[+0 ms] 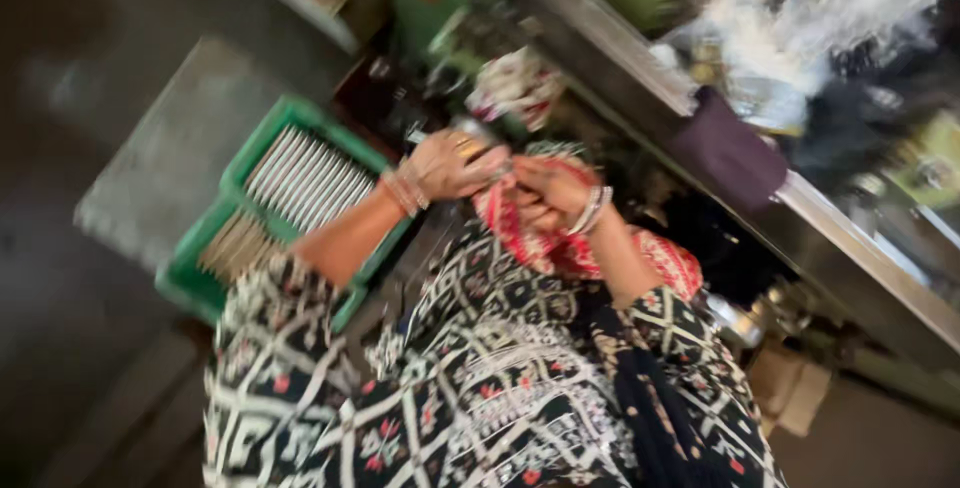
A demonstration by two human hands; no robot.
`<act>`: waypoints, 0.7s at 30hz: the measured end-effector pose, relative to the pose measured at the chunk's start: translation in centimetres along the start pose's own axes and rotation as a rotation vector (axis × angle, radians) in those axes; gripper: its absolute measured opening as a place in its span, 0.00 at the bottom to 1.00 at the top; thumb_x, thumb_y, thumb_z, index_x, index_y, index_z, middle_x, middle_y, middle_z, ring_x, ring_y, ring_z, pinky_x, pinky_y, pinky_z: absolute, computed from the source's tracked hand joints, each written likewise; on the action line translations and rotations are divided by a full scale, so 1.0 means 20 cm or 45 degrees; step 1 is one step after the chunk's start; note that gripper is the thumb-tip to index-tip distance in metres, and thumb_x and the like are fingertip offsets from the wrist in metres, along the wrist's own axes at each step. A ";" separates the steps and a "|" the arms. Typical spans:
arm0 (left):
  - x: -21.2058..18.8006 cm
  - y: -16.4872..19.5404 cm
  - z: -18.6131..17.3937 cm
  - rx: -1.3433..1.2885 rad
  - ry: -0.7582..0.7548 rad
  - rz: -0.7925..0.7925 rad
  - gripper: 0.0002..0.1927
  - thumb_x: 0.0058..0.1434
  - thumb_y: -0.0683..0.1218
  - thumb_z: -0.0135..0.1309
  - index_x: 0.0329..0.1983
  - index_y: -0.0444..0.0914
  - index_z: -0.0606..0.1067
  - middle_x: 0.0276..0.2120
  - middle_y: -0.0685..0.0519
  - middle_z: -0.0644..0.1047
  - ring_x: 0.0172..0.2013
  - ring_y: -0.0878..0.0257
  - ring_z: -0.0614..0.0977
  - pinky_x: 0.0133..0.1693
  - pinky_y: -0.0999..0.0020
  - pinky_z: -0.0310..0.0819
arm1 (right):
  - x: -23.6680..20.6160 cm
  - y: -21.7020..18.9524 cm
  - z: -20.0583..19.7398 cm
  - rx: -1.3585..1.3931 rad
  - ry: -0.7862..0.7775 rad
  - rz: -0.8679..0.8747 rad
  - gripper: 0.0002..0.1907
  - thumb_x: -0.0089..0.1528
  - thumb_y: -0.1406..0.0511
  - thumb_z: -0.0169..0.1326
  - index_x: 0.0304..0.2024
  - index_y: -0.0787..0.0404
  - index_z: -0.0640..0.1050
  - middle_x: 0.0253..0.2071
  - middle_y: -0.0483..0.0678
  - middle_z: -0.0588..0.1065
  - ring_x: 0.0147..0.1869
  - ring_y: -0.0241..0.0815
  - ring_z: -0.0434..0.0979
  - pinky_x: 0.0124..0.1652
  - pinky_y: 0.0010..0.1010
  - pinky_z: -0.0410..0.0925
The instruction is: The person repeatedly picks metal rods from a green tray, inserts them into a machine, and operates a lever to process each rod. The person then removes the processed rod and places it back into the tray. This cycle is repeated multiple times.
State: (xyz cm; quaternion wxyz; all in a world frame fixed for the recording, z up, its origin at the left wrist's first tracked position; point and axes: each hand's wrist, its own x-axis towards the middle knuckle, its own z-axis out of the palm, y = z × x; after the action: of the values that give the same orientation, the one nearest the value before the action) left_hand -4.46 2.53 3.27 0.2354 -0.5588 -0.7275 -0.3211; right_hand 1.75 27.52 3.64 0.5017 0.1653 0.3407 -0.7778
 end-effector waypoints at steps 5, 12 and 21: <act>0.15 0.16 0.16 -0.005 -0.012 -1.189 0.26 0.62 0.60 0.57 0.57 0.44 0.67 0.34 0.45 0.79 0.33 0.45 0.81 0.33 0.49 0.74 | 0.21 0.08 -0.09 -0.450 0.664 -0.945 0.10 0.74 0.64 0.44 0.52 0.54 0.76 0.38 0.38 0.74 0.32 0.29 0.67 0.29 0.22 0.61; 0.04 0.32 0.33 -0.494 0.431 -1.730 0.24 0.66 0.58 0.53 0.56 0.39 0.66 0.35 0.42 0.80 0.35 0.44 0.83 0.37 0.49 0.76 | 0.36 0.13 -0.16 0.000 0.757 -1.230 0.04 0.74 0.62 0.46 0.44 0.52 0.71 0.18 0.34 0.57 0.17 0.27 0.53 0.17 0.23 0.50; -0.90 -0.36 -0.23 1.023 0.004 -1.602 0.21 0.56 0.33 0.49 0.49 0.48 0.76 0.42 0.46 0.75 0.44 0.44 0.75 0.44 0.47 0.69 | 0.22 0.23 -0.31 0.035 0.538 -0.999 0.06 0.76 0.59 0.44 0.45 0.51 0.69 0.21 0.37 0.52 0.18 0.29 0.46 0.18 0.23 0.44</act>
State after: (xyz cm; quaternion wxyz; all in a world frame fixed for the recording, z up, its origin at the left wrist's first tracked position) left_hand -6.67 -13.96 -7.69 0.1943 0.0927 -0.9708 -0.1056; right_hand 3.36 27.65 -5.04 0.0855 0.1856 0.4623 -0.8629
